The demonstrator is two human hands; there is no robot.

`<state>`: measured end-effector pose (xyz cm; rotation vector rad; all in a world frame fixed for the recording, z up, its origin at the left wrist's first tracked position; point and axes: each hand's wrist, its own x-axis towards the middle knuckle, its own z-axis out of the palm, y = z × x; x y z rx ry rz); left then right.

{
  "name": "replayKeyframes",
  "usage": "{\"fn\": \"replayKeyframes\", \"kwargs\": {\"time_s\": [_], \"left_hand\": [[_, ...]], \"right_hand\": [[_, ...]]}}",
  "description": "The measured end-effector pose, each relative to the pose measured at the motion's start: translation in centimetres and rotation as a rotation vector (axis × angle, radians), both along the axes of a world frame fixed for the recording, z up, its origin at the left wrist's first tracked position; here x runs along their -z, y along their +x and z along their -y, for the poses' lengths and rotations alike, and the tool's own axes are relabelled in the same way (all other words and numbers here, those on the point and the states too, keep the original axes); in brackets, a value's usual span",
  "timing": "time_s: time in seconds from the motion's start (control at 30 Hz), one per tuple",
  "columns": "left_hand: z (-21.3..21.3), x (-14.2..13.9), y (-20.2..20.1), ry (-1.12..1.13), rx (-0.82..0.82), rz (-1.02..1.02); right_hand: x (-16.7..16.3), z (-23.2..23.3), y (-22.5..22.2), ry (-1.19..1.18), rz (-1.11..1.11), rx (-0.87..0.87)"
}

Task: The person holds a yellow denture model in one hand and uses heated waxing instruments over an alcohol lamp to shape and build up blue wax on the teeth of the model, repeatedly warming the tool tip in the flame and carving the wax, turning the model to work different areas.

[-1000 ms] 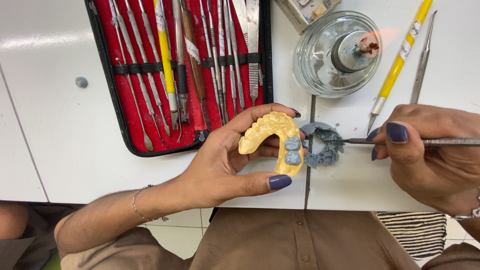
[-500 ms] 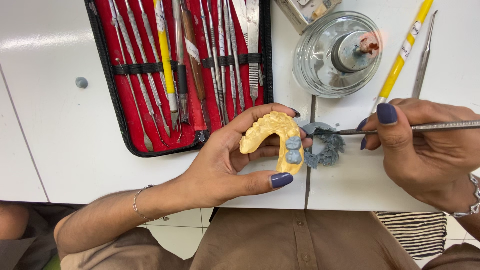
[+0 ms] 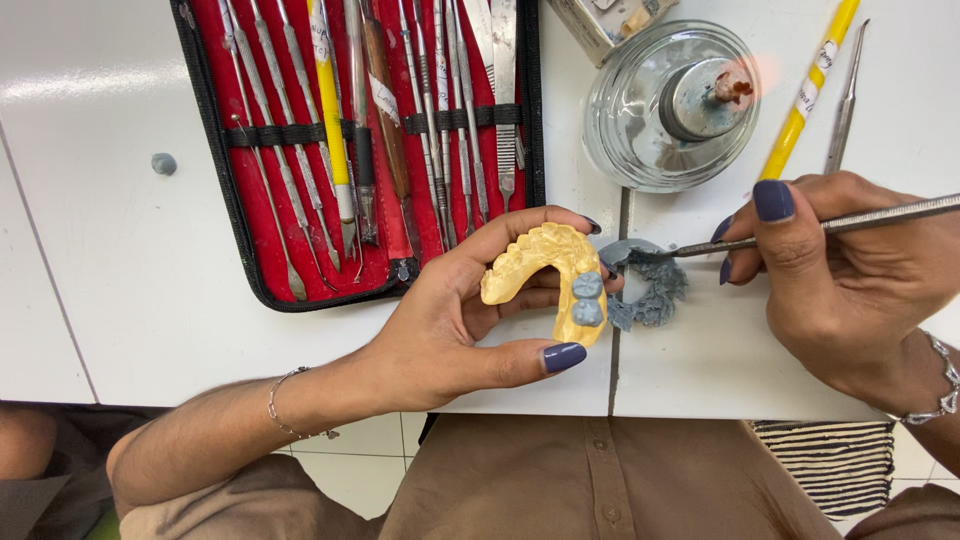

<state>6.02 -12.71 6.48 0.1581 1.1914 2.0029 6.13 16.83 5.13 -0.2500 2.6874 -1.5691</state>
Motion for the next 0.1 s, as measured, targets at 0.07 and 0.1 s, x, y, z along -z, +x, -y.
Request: {"fn": "replayKeyframes", "kwargs": {"time_s": [0.07,0.1], "left_hand": [[0.05,0.04,0.05,-0.008,0.004,-0.003],[0.05,0.03,0.10,-0.010,0.003,-0.008]], "right_hand": [[0.13,0.02,-0.11,0.006,-0.002,0.010],[0.16,0.02,-0.15,0.008,0.001,0.017]]}}
